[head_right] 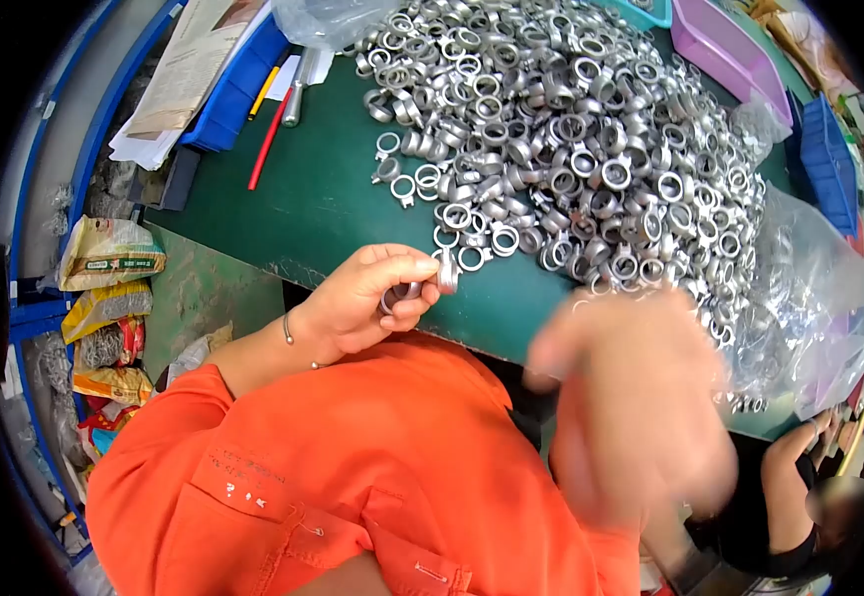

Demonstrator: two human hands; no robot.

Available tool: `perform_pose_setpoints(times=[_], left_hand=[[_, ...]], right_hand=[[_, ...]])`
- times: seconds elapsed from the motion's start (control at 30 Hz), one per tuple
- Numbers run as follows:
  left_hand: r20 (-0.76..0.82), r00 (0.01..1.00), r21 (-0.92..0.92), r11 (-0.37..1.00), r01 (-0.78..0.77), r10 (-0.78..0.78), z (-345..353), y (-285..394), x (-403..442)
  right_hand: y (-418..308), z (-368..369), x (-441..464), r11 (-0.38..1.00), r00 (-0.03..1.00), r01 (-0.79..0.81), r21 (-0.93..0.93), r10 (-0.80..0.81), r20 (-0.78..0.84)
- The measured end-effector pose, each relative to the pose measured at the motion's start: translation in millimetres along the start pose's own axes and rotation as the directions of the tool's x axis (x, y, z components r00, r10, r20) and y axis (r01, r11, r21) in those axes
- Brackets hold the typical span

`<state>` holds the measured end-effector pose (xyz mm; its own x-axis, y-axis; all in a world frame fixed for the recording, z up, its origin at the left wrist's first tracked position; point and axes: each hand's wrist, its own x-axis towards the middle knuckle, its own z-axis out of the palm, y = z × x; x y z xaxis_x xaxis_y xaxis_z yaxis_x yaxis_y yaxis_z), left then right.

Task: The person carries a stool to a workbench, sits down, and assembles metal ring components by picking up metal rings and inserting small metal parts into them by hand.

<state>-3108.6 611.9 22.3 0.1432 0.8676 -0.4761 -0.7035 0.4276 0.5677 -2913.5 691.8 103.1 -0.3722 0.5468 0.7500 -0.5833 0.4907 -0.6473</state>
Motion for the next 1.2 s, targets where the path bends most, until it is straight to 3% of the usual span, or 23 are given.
perform_pose_setpoints(times=[0.03,0.07,0.17,0.23,0.3,0.37,0.43,0.47,0.5,0.57,0.63,0.73,0.9,0.97,1.0,1.03,1.07,1.13,1.2], left_hand=[[-0.007,1.0,-0.025,1.0,-0.001,0.001,-0.3,0.9,-0.3],[-0.009,1.0,-0.029,1.0,0.009,-0.009,-0.1,2.2,-1.3],[-0.036,0.999,-0.008,1.0,0.004,-0.004,0.5,0.3,-1.0],[-0.032,0.999,0.002,1.0,-0.017,0.017,0.1,-3.7,-1.1],[-0.036,0.996,0.143,0.987,-0.076,0.082,2.7,-3.5,-1.1],[-0.012,0.997,0.161,0.984,-0.078,0.081,5.0,-0.6,-2.8],[-0.056,0.977,0.496,0.856,-0.15,0.203,12.3,2.6,-7.1],[0.041,0.922,0.589,0.736,-0.333,0.384,8.3,-3.4,-3.6],[0.046,0.922,0.59,0.735,-0.335,0.383,8.1,-5.4,-3.8],[0.222,0.805,0.706,0.478,-0.522,0.55,7.1,-8.2,-5.2],[0.249,0.805,0.727,0.445,-0.523,0.539,7.9,-7.7,-7.3],[0.318,0.742,0.776,0.288,-0.561,0.59,8.0,-6.9,-6.5],[0.35,0.715,0.762,0.26,-0.593,0.606,7.8,-10.6,-3.9],[0.351,0.683,0.756,0.237,-0.611,0.641,5.9,-9.8,-5.0],[0.155,0.828,0.714,0.519,-0.471,0.538,4.8,-9.1,-8.3],[-0.019,0.931,0.599,0.75,-0.282,0.365,3.4,-8.3,-10.4],[-0.019,0.931,0.601,0.749,-0.281,0.365,1.4,-8.3,-11.1],[-0.019,0.983,0.325,0.931,-0.168,0.184,-2.7,-12.4,-11.7],[-0.009,1.0,0.11,0.994,0.009,-0.008,-1.5,-12.0,-13.3]], right_hand=[[13.4,-4.9,-10.8,0.895,0.988,-0.119,-0.429,0.15,0.037],[25.9,11.4,-12.1,0.723,0.875,-0.453,-0.522,0.472,-0.106],[51.1,15.4,-47.2,0.676,0.798,-0.504,-0.538,0.603,0.01],[54.7,20.9,-55.9,0.696,0.799,-0.513,-0.503,0.601,0.018],[61.0,18.0,-61.0,0.714,0.831,-0.478,-0.512,0.557,0.0],[65.8,13.2,-61.8,0.759,0.9,-0.314,-0.571,0.429,0.075],[66.4,10.4,-63.1,0.755,0.903,-0.286,-0.59,0.418,0.097],[66.7,10.2,-63.2,0.761,0.913,-0.271,-0.59,0.397,0.093],[67.1,9.7,-63.6,0.766,0.922,-0.256,-0.59,0.377,0.088],[69.1,7.0,-67.7,0.758,0.876,-0.422,-0.497,0.482,-0.009],[64.4,7.0,-70.3,0.616,0.621,-0.783,-0.086,0.772,-0.135],[65.4,-0.5,-67.7,0.515,0.513,-0.846,0.139,0.857,-0.053],[62.5,1.3,-66.9,0.443,0.474,-0.874,0.197,0.868,0.148],[62.9,11.2,-67.0,0.59,0.638,-0.723,0.358,0.769,0.021],[70.5,9.1,-69.7,0.647,0.734,-0.62,0.443,0.678,0.038],[69.1,9.2,-72.0,0.637,0.734,-0.593,0.493,0.679,0.005],[70.2,9.0,-73.1,0.662,0.754,-0.57,0.487,0.657,-0.011],[68.4,11.1,-76.2,0.716,0.791,-0.526,0.459,0.61,-0.046],[65.1,18.6,-80.3,0.776,0.816,-0.517,0.362,0.574,-0.066]])
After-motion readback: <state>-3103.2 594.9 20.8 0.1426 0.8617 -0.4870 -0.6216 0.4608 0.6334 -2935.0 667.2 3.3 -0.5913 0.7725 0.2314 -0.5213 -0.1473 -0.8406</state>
